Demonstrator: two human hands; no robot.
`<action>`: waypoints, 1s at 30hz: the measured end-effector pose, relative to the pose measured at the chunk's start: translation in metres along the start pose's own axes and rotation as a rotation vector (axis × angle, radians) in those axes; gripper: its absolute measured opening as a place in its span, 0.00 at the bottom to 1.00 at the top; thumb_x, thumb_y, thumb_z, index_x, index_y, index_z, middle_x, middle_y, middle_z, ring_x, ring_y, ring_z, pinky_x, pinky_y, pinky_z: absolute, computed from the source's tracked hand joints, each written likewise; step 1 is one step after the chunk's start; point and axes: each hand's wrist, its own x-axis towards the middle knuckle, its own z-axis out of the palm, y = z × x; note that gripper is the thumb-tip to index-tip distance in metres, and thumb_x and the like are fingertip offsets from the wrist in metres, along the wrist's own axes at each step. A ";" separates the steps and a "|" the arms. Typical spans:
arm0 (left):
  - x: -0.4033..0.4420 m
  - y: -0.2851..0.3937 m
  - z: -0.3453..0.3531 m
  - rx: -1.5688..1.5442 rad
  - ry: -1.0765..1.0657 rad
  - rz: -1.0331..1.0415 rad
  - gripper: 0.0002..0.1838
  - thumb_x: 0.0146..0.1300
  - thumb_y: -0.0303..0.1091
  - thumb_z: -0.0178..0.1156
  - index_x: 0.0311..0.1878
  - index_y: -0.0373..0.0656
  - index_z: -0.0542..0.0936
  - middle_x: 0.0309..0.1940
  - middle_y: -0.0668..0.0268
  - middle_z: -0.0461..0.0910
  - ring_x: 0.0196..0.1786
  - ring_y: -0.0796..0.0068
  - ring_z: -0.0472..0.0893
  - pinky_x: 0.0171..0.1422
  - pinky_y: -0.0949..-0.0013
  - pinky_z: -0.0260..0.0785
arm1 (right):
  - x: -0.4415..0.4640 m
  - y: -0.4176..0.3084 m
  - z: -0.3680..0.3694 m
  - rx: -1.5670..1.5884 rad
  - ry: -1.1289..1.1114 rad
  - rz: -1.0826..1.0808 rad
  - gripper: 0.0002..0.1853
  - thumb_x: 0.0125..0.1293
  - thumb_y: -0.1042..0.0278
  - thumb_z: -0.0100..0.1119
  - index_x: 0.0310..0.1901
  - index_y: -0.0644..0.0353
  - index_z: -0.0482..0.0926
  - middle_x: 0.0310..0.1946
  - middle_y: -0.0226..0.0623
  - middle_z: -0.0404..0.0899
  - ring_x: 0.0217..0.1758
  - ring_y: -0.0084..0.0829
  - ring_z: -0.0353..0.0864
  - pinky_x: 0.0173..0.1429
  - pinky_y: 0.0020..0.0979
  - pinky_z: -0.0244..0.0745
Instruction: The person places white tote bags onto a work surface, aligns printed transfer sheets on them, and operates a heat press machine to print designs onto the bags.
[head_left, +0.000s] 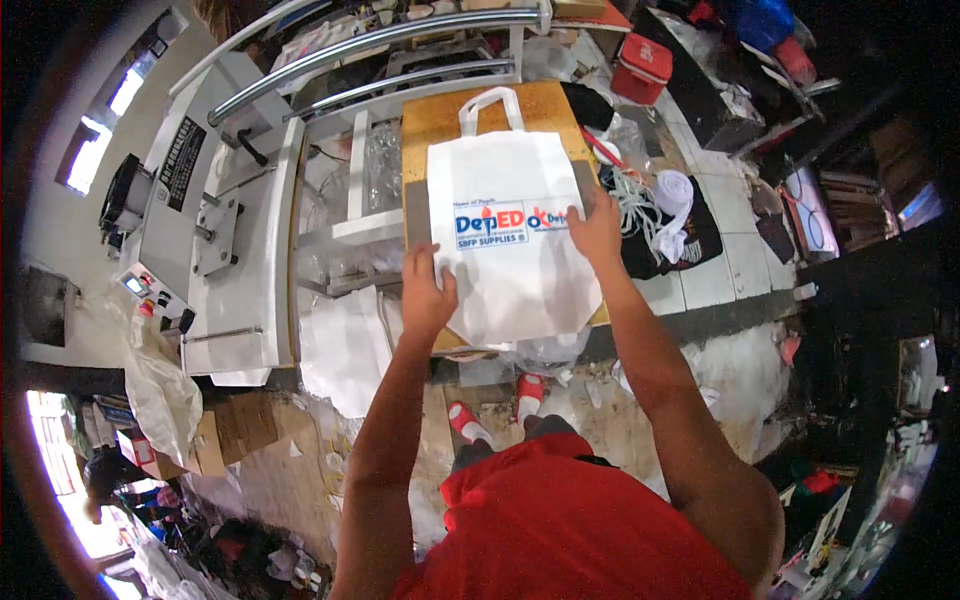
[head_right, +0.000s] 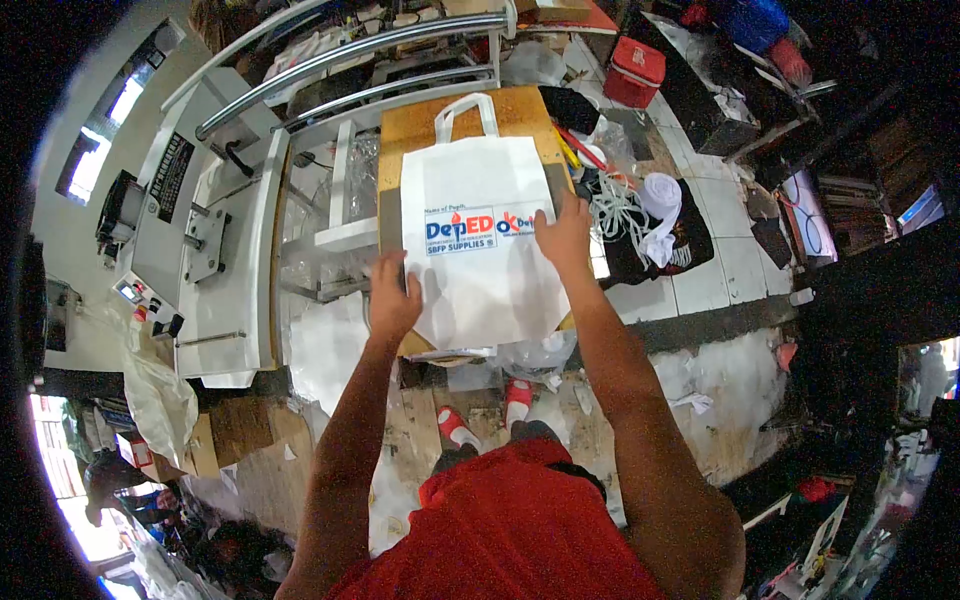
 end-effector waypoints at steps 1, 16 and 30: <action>0.003 0.003 0.009 0.010 -0.052 0.014 0.22 0.59 0.25 0.59 0.58 0.35 0.74 0.57 0.47 0.73 0.62 0.43 0.72 0.66 0.51 0.67 | -0.007 -0.004 -0.005 -0.080 0.066 -0.107 0.20 0.59 0.64 0.65 0.50 0.65 0.78 0.46 0.51 0.78 0.53 0.53 0.76 0.56 0.49 0.72; -0.007 0.004 0.055 0.188 -0.093 0.041 0.28 0.58 0.32 0.59 0.64 0.35 0.72 0.65 0.47 0.68 0.70 0.41 0.65 0.76 0.43 0.55 | -0.069 -0.003 -0.012 -0.279 -0.133 -0.385 0.26 0.60 0.62 0.61 0.60 0.61 0.75 0.64 0.43 0.70 0.69 0.48 0.64 0.69 0.53 0.58; -0.008 0.007 0.055 0.200 -0.071 0.022 0.29 0.58 0.33 0.58 0.64 0.35 0.70 0.64 0.45 0.69 0.70 0.39 0.65 0.75 0.42 0.57 | -0.068 -0.002 -0.011 -0.252 -0.106 -0.407 0.27 0.60 0.62 0.61 0.60 0.63 0.75 0.66 0.43 0.69 0.69 0.48 0.65 0.69 0.54 0.58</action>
